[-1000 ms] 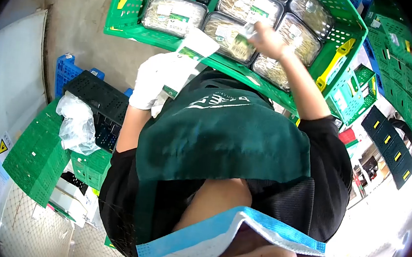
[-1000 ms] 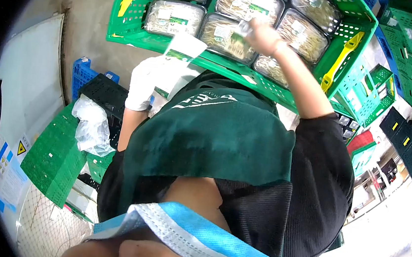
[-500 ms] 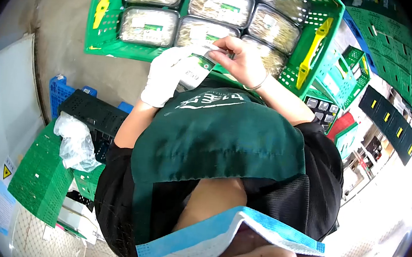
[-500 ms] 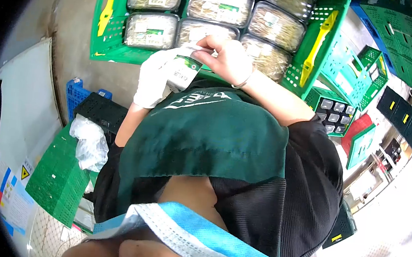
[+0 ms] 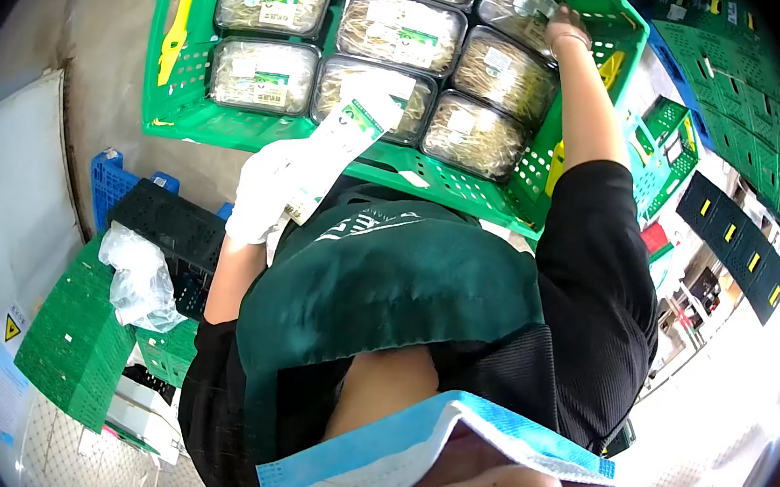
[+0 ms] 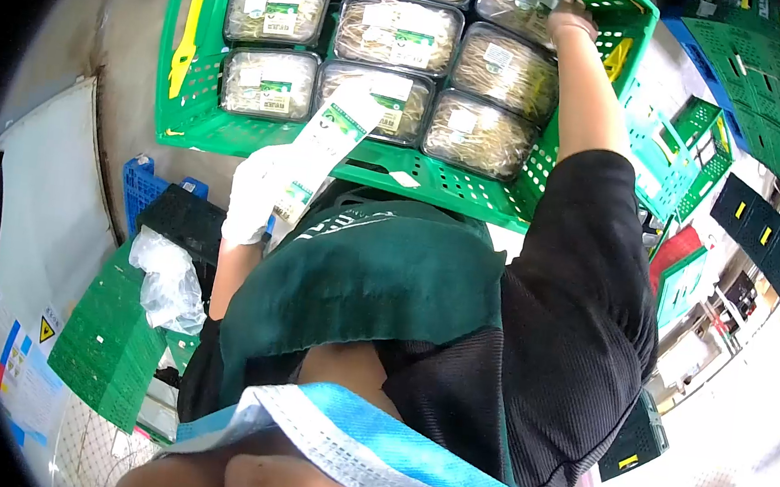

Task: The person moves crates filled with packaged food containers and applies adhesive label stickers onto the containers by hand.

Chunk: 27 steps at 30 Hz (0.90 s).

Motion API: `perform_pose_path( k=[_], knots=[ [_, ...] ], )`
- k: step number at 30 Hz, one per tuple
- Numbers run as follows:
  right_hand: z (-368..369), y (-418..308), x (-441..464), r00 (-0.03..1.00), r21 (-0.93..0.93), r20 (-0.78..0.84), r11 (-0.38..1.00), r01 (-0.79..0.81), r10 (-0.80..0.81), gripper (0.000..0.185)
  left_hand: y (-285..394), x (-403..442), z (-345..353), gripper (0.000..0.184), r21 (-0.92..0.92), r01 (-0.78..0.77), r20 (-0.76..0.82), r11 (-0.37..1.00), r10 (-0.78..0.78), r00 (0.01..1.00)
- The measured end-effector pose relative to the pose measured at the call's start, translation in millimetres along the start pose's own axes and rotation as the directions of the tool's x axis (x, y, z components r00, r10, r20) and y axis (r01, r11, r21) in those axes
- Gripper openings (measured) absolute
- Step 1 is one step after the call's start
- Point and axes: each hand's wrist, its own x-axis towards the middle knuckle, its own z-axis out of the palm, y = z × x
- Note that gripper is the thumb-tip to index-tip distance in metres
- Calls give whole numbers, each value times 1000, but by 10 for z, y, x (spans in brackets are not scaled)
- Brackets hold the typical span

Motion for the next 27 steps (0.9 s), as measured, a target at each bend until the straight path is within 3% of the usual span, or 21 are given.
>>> perform_pose_path(
  k=[3,5,6,7,8,9,11,12,13,15,16,17,19,20,21,22,23,24,25,26,27],
  knots=[
    [-102,-51,-310,990,50,-132,998,-41,47,52,52,-6,35,26,70,5,-4,998,-5,1000],
    [-625,-295,-997,972,396,-55,889,230,-227,58,97,56,124,28,106,-23,0,994,23,1000],
    [-601,-354,-1306,861,748,-48,554,367,-506,56,92,70,157,28,128,-79,-4,989,80,997],
    [-701,-485,-1655,703,895,-86,256,366,-705,46,91,66,193,28,151,-132,-7,980,134,991],
    [-947,-609,-2054,668,874,-87,266,407,-739,40,170,60,236,24,34,-89,-11,995,90,996],
    [-1144,-710,-2302,631,851,-85,273,448,-771,33,191,75,210,24,34,-92,-8,995,92,996],
    [-996,-799,-2422,590,754,-279,207,623,-758,29,196,135,90,21,116,-76,178,990,54,983],
    [-988,-833,-2485,597,744,-305,206,636,-741,21,230,178,9,20,330,-143,285,933,46,958],
    [-1078,-829,-2557,608,764,-195,269,586,-770,22,425,97,157,18,402,-372,224,837,304,926],
    [-1104,-852,-2724,628,819,-198,225,528,-753,21,516,69,454,15,61,-296,159,953,284,946],
    [-1005,-848,-2777,668,849,-234,186,494,-707,24,615,51,495,14,232,-443,257,866,384,887],
    [-1062,-779,-2787,716,822,-155,314,476,-680,27,565,53,537,15,273,-361,220,892,308,926],
    [-1080,-577,-2615,726,709,-301,363,604,-619,27,307,132,502,17,488,-305,277,818,186,943],
    [-1129,-432,-2432,818,664,-227,531,527,-528,25,299,111,501,20,560,-515,405,649,328,854],
    [-1126,-254,-2210,895,602,-161,677,423,-416,23,284,110,475,20,558,-515,408,650,326,853],
    [-985,-19,-1913,904,428,-129,799,422,-408,24,267,116,421,23,574,-594,436,563,404,804],
    [-812,158,-1595,912,234,-102,882,410,-397,27,262,125,367,26,587,-662,464,466,476,747],
    [-604,215,-1376,941,121,22,935,334,-339,28,365,103,311,28,692,-602,485,397,362,796],
    [-367,228,-1235,956,-4,136,965,262,-259,30,137,180,134,27,705,-602,456,374,411,789],
    [-120,199,-1136,953,-22,186,969,245,-237,31,63,151,36,26,475,-445,297,759,338,893],
    [99,172,-1083,947,-42,237,972,232,-216,32,25,106,-22,25,119,-210,182,970,186,965]
  ],
)
